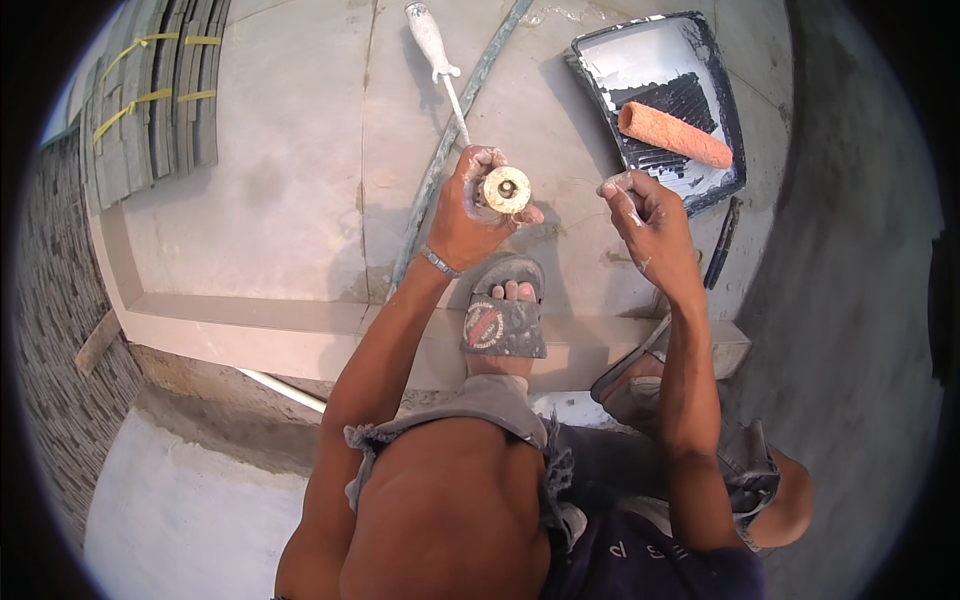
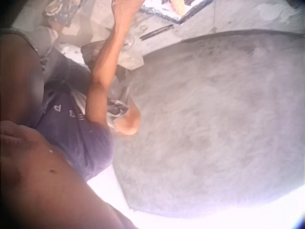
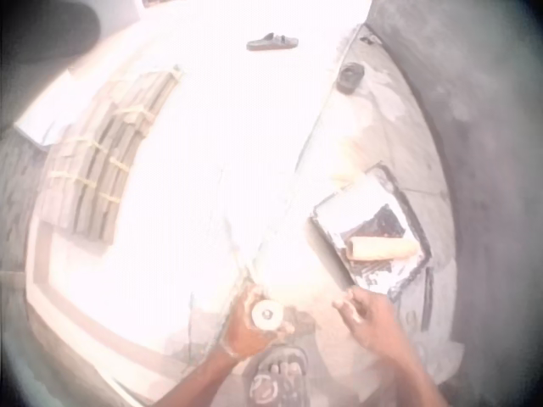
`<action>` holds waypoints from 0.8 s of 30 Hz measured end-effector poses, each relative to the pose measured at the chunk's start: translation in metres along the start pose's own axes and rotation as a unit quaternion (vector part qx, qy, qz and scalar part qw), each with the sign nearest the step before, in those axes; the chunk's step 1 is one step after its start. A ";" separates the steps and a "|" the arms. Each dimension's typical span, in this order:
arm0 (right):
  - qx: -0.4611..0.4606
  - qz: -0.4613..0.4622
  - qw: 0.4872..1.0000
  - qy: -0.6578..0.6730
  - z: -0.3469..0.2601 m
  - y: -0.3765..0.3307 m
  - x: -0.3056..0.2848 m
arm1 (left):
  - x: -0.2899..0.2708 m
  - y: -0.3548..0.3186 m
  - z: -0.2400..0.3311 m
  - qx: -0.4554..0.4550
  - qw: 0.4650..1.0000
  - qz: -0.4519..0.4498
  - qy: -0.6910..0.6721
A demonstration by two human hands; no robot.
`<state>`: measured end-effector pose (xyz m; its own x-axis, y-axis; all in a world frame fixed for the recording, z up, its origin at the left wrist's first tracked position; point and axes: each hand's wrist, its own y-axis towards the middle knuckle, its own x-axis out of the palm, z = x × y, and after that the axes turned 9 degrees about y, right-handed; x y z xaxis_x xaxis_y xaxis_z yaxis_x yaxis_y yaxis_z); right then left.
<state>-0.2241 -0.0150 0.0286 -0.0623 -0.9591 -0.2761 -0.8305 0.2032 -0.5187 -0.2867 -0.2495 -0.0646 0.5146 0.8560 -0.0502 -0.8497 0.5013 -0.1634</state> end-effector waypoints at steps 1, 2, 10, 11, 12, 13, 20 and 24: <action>0.005 0.007 1.000 0.022 -0.001 0.001 -0.003 | -0.002 -0.002 -0.002 0.001 0.999 0.000 -0.043; 0.005 0.007 0.999 0.035 -0.003 0.003 -0.003 | -0.005 -0.004 -0.005 0.015 0.994 0.014 -0.109; -0.005 0.024 0.994 0.107 -0.021 0.018 0.017 | -0.027 -0.018 -0.032 0.008 0.989 0.066 -0.129; -0.011 0.020 0.994 0.105 -0.021 0.018 0.018 | -0.028 -0.017 -0.025 -0.012 0.989 0.044 -0.140; -0.016 0.019 0.995 0.101 -0.022 0.016 0.018 | -0.028 -0.012 -0.015 0.004 0.999 0.011 -0.051; -0.015 0.020 0.995 0.099 -0.025 0.014 0.017 | -0.027 -0.005 -0.005 0.020 0.999 -0.023 0.037; -0.073 0.001 0.997 0.005 -0.056 -0.011 0.006 | -0.026 -0.008 0.013 0.130 0.954 -0.002 0.269; -0.130 -0.013 0.990 -0.055 -0.069 -0.023 0.000 | -0.021 -0.022 0.006 0.116 0.969 0.056 0.213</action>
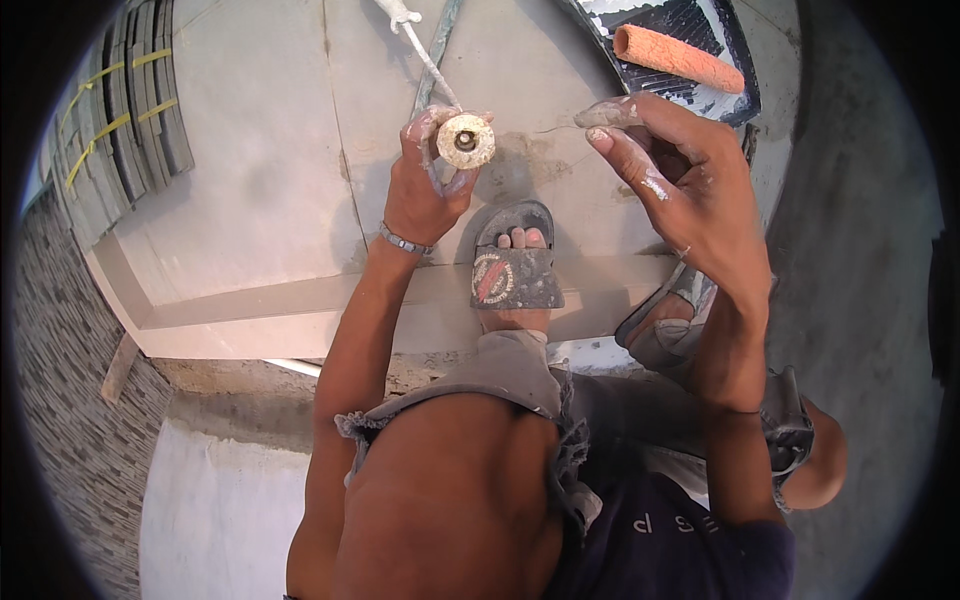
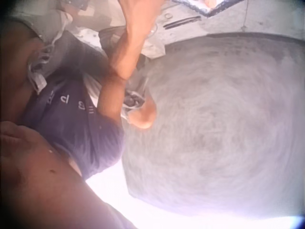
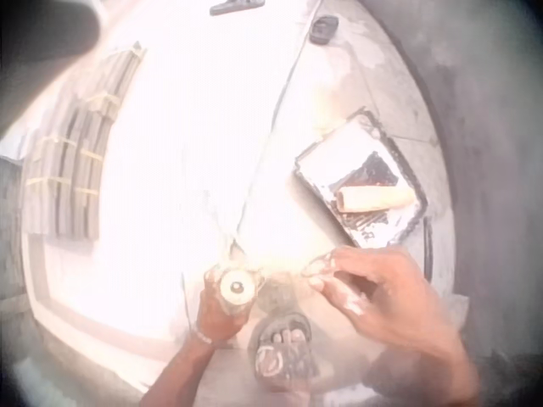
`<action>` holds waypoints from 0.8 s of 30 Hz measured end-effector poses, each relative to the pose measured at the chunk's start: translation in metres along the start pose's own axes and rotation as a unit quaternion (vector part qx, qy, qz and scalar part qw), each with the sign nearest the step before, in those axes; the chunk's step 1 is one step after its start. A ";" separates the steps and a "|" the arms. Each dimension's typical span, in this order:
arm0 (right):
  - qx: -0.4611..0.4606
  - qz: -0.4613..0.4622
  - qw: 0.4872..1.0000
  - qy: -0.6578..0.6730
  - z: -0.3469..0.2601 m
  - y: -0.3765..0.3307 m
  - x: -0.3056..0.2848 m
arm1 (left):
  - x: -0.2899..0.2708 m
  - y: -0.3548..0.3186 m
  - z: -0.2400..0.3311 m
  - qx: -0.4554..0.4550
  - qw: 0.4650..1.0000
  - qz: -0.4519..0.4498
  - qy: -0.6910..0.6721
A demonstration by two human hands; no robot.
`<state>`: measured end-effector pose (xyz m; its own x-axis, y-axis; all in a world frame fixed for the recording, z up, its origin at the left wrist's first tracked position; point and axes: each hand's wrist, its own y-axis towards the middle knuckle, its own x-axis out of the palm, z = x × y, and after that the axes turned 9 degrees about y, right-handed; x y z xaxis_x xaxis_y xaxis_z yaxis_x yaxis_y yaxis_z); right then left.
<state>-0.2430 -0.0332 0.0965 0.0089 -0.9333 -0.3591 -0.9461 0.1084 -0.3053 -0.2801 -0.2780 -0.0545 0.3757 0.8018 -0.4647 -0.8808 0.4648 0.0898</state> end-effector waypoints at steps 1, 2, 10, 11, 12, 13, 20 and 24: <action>0.003 -0.004 1.000 0.004 -0.002 -0.002 -0.001 | -0.002 -0.004 0.001 0.019 0.999 -0.029 0.038; 0.006 -0.010 1.000 0.007 -0.003 -0.004 -0.002 | -0.003 -0.009 0.000 0.037 0.995 -0.057 0.076; 0.013 -0.040 0.999 -0.028 -0.018 -0.006 0.011 | 0.002 -0.026 -0.008 0.050 0.995 0.016 0.082; 0.022 -0.046 0.998 -0.026 -0.020 -0.006 0.010 | 0.001 -0.021 -0.008 0.064 0.993 0.021 0.092; 0.030 -0.052 0.998 -0.023 -0.021 -0.006 0.009 | 0.002 -0.018 -0.005 0.050 0.996 0.028 0.075; -0.001 -0.048 0.999 -0.019 -0.020 -0.006 0.010 | 0.003 -0.017 -0.006 0.040 0.997 0.032 0.054; -0.114 -0.017 0.986 -0.117 -0.028 -0.003 0.015 | 0.000 -0.012 -0.001 0.032 0.999 0.007 0.015; -0.164 -0.053 0.965 -0.199 -0.033 0.001 0.015 | 0.000 -0.009 -0.003 0.053 0.998 -0.007 0.029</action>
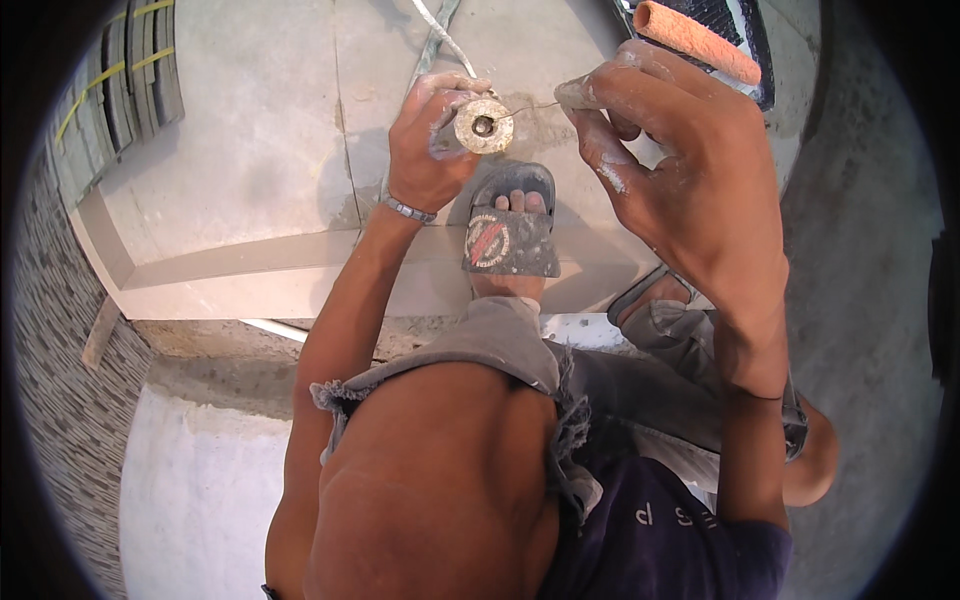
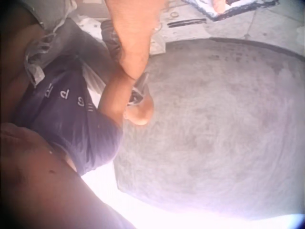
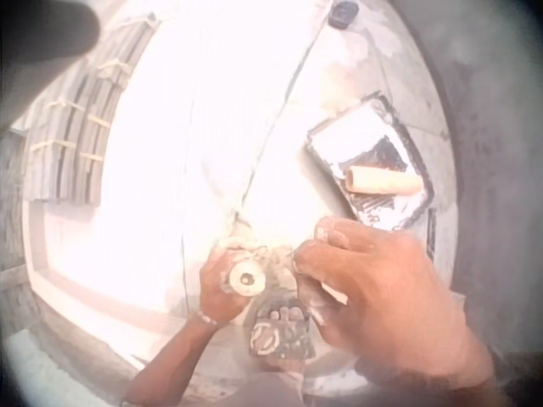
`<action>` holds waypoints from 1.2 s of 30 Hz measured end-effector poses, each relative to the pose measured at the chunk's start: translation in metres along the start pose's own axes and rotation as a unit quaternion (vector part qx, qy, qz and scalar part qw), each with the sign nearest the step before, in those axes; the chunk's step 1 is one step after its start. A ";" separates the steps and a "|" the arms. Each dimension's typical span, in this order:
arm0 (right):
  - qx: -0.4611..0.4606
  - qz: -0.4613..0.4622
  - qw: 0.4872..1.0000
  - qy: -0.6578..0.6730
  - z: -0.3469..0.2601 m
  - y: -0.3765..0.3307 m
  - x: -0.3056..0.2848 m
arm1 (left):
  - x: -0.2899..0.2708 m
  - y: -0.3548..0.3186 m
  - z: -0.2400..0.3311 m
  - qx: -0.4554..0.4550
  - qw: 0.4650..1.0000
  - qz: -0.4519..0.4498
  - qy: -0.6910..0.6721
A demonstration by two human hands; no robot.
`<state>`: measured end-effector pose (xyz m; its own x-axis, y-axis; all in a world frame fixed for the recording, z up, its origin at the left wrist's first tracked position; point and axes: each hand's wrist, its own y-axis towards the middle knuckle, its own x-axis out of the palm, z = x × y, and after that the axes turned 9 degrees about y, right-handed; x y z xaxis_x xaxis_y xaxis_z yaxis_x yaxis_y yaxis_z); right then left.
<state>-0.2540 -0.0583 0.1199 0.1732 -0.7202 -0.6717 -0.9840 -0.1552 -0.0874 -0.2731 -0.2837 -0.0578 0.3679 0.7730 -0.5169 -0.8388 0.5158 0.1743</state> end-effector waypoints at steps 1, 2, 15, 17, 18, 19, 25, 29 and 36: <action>-0.008 0.002 1.000 -0.015 -0.002 0.001 0.000 | 0.000 0.000 0.001 -0.009 1.000 -0.004 -0.003; -0.017 0.005 0.999 -0.031 -0.006 0.003 0.001 | 0.001 0.000 0.002 -0.017 1.000 -0.007 -0.007; -0.074 -0.034 0.990 -0.112 -0.020 -0.005 -0.012 | 0.015 0.017 0.012 -0.013 1.000 -0.013 -0.016; -0.095 -0.013 0.988 -0.123 -0.018 -0.005 -0.007 | 0.015 0.020 0.017 -0.050 0.998 -0.026 -0.020; -0.105 -0.003 0.986 -0.129 -0.016 -0.005 -0.006 | 0.014 0.022 0.018 -0.069 0.997 -0.033 -0.022; -0.111 -0.009 0.984 -0.139 -0.014 -0.005 -0.006 | 0.015 0.024 0.019 -0.062 0.997 -0.038 -0.019; -0.100 -0.043 0.982 -0.154 -0.010 0.005 -0.010 | 0.014 0.029 0.022 -0.030 0.999 -0.037 0.004; -0.094 -0.060 0.983 -0.145 -0.010 0.015 -0.014 | 0.013 0.030 0.024 -0.046 0.998 -0.033 0.016; -0.107 -0.070 0.979 -0.158 -0.006 0.026 -0.016 | 0.013 0.028 0.021 -0.058 0.997 -0.020 0.041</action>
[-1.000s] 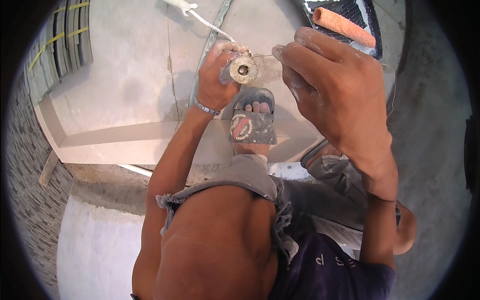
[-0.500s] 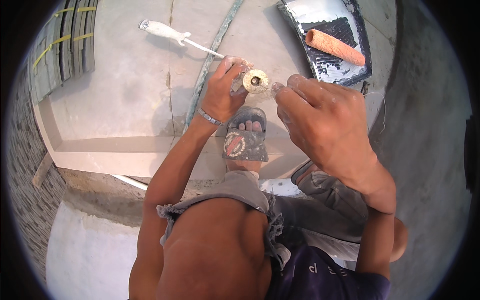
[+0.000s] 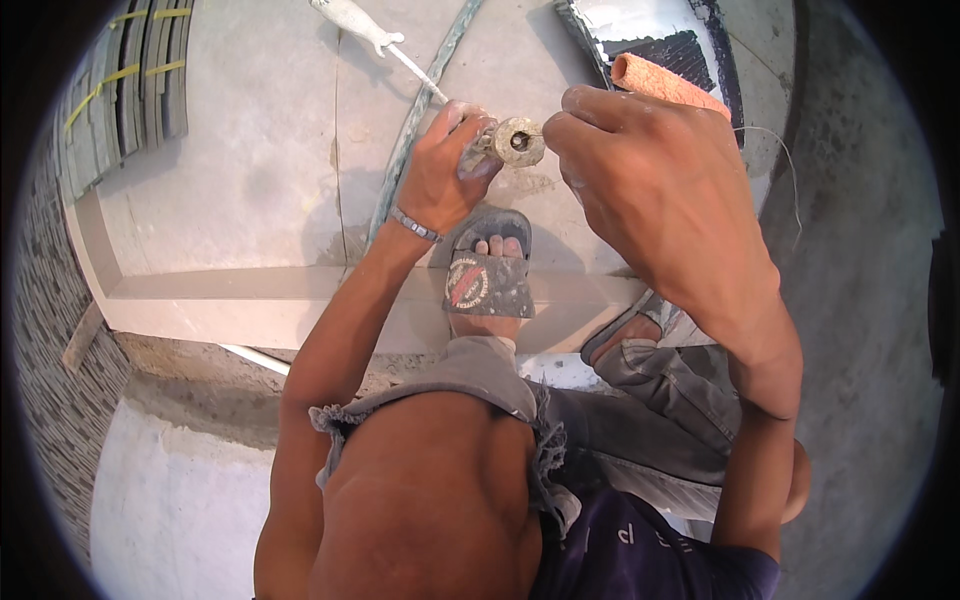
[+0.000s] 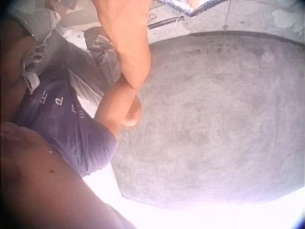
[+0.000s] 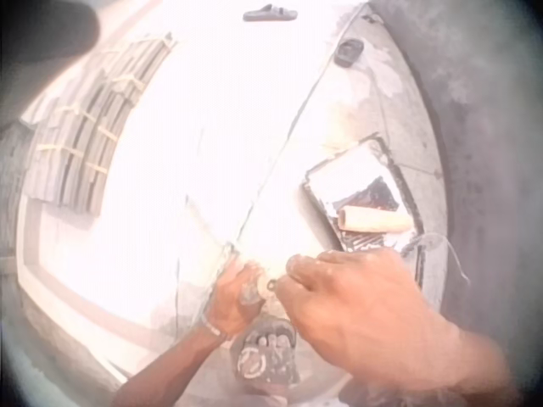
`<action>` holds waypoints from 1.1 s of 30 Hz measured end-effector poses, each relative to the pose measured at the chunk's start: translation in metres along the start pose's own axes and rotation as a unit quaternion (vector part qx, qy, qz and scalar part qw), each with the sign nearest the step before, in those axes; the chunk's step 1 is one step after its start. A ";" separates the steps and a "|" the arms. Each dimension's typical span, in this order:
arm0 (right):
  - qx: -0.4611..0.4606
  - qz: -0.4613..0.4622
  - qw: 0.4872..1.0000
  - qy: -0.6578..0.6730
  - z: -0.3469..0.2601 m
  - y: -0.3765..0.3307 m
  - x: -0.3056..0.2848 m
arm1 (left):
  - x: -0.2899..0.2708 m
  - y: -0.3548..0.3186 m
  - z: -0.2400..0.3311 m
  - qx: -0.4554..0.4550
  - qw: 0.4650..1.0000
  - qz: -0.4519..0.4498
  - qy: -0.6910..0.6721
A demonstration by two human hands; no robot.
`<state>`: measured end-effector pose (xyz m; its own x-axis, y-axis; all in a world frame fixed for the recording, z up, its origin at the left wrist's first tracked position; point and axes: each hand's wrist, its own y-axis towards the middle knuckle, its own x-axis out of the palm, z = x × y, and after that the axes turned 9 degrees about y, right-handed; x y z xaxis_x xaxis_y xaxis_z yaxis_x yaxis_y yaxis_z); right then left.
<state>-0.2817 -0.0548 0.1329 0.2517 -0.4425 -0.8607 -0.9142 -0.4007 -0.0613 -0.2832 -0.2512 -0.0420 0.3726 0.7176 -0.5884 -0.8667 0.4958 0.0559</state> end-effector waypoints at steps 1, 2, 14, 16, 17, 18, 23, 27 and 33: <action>0.001 -0.002 1.000 -0.004 0.000 0.000 0.001 | 0.000 0.000 -0.001 -0.001 1.000 -0.005 -0.005; 0.002 -0.005 1.000 -0.008 -0.001 0.000 0.001 | 0.001 0.001 -0.001 -0.003 1.000 -0.011 -0.010; -0.006 -0.023 0.999 -0.035 0.003 0.003 0.000 | 0.005 0.004 -0.005 0.039 0.999 0.023 -0.008; -0.009 -0.021 0.999 -0.039 0.003 0.003 0.001 | 0.005 0.004 -0.005 0.046 0.998 0.028 -0.012; -0.009 -0.019 0.999 -0.043 0.003 0.001 0.002 | 0.004 0.006 -0.004 0.043 0.999 0.021 -0.017; -0.009 -0.018 0.999 -0.047 0.003 0.000 0.003 | 0.004 0.008 -0.003 0.040 0.999 0.014 -0.021; -0.093 -0.018 0.993 -0.070 0.000 0.002 0.007 | 0.001 0.013 -0.002 0.026 0.999 -0.023 -0.024; -0.102 -0.035 0.991 -0.077 0.016 0.006 0.009 | 0.002 0.011 -0.004 0.040 0.999 0.015 -0.024; -0.042 -0.044 0.998 -0.020 0.039 0.014 0.008 | -0.012 0.030 0.000 -0.015 0.992 -0.124 0.027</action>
<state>-0.3052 -0.0326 0.1059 0.3152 -0.3702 -0.8738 -0.8589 -0.5028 -0.0969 -0.3137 -0.2452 -0.0332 0.5584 0.5482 -0.6227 -0.7605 0.6380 -0.1203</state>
